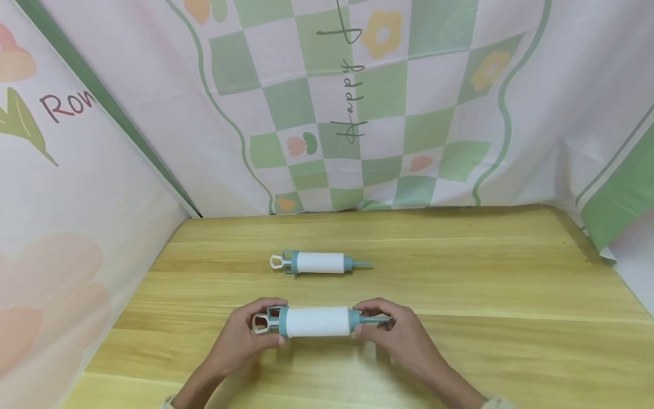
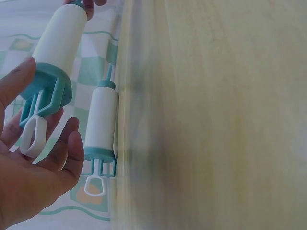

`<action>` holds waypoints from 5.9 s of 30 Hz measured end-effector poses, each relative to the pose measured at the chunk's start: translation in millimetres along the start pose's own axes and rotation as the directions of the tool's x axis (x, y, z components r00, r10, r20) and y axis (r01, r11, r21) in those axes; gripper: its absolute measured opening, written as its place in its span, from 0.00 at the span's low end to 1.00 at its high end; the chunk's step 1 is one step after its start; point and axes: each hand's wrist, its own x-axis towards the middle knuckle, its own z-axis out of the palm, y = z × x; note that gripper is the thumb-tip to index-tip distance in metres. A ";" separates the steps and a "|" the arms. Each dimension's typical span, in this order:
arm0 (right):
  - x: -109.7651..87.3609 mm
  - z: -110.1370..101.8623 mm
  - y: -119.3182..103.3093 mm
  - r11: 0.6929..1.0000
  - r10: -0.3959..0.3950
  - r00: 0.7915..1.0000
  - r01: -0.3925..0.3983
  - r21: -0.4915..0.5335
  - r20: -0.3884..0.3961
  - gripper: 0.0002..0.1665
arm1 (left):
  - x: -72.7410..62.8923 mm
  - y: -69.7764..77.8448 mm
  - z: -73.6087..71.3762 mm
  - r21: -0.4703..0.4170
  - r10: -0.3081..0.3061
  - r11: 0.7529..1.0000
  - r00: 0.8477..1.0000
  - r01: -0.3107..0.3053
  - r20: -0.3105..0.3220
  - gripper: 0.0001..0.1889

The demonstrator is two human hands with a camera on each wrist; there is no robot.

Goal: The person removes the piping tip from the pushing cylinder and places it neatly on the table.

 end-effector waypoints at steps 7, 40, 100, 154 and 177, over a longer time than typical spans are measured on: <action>-0.7 -1.0 -1.8 1.000 -0.011 1.000 0.011 -0.006 -0.012 0.20 | 1.5 1.3 1.1 -0.044 0.014 0.999 1.000 -0.014 -0.004 0.30; -3.1 -15.1 -18.2 1.000 0.026 0.996 -0.026 0.002 -0.088 0.22 | 18.7 18.8 11.1 -0.170 0.051 0.984 0.998 -0.054 -0.025 0.30; 6.9 -12.7 -19.3 0.998 0.037 0.999 -0.035 0.055 -0.040 0.15 | 19.1 19.8 12.9 -0.173 0.088 0.981 0.996 -0.089 -0.009 0.27; 9.0 -14.6 -8.3 0.976 -0.212 0.977 0.211 -0.054 -0.021 0.19 | 20.2 18.4 12.6 -0.202 0.067 0.977 0.998 -0.068 -0.012 0.24; 15.2 -10.8 -22.7 0.993 0.089 0.995 -0.085 0.081 -0.044 0.23 | 16.0 17.6 11.5 -0.196 0.084 0.977 0.996 -0.090 -0.041 0.24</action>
